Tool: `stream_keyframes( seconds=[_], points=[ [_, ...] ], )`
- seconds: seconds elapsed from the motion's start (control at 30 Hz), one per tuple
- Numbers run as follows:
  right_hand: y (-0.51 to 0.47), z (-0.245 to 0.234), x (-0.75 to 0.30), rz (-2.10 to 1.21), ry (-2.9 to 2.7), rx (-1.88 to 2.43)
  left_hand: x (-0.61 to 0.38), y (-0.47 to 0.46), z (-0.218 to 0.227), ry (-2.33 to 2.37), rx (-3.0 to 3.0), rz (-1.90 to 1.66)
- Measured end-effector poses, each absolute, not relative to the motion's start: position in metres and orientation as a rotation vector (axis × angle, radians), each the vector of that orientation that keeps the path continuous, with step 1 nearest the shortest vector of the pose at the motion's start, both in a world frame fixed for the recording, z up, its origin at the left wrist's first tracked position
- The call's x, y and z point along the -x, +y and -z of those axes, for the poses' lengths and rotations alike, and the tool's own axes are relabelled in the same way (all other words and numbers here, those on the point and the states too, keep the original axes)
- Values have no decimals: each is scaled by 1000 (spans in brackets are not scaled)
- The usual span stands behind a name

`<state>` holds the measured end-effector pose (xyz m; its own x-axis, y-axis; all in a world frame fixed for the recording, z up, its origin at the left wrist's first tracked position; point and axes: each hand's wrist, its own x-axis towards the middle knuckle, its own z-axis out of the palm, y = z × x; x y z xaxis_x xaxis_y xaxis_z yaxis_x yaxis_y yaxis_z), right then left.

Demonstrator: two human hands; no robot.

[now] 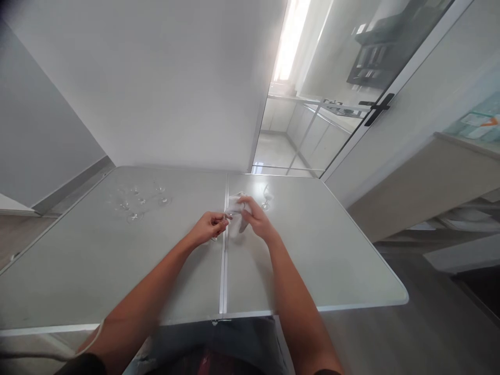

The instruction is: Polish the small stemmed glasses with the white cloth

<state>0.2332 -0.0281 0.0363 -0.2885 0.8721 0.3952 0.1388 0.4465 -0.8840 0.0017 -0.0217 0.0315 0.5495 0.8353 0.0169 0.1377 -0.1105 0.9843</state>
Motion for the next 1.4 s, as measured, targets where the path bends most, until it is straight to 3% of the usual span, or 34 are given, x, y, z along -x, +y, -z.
stream_keyframes(
  seconds=[0.17, 0.37, 0.6, 0.83, 1.0, 1.17, 1.3, 1.4],
  points=[
    [-30, -40, -229, -1081, -1519, 849, -11, -22, -20, 963, -1729, -849],
    [-18, -34, -228, -962, -860, 753, -13, -19, -16, 870, -1627, -1022],
    [-30, -24, -180, -1083, -1123, 819, -28, -27, -13, 825, -1575, -953],
    [-37, -29, -173, -315, -1914, 956, -27, -26, -12, 1064, -1516, -937],
    [-29, -37, -181, -132, -2046, 1104, -14, -23, -18, 1354, -2191, -696],
    [-23, -33, -199, -549, -1937, 1284, -7, -26, -20, 1292, -2600, -414],
    [-21, -27, -213, -1114, -1591, 1158, -2, -28, -23, 1187, -2708, -422],
    [-19, -18, -215, -1357, -1237, 1058, 2, -26, -24, 1169, -2663, -518]
  ],
)
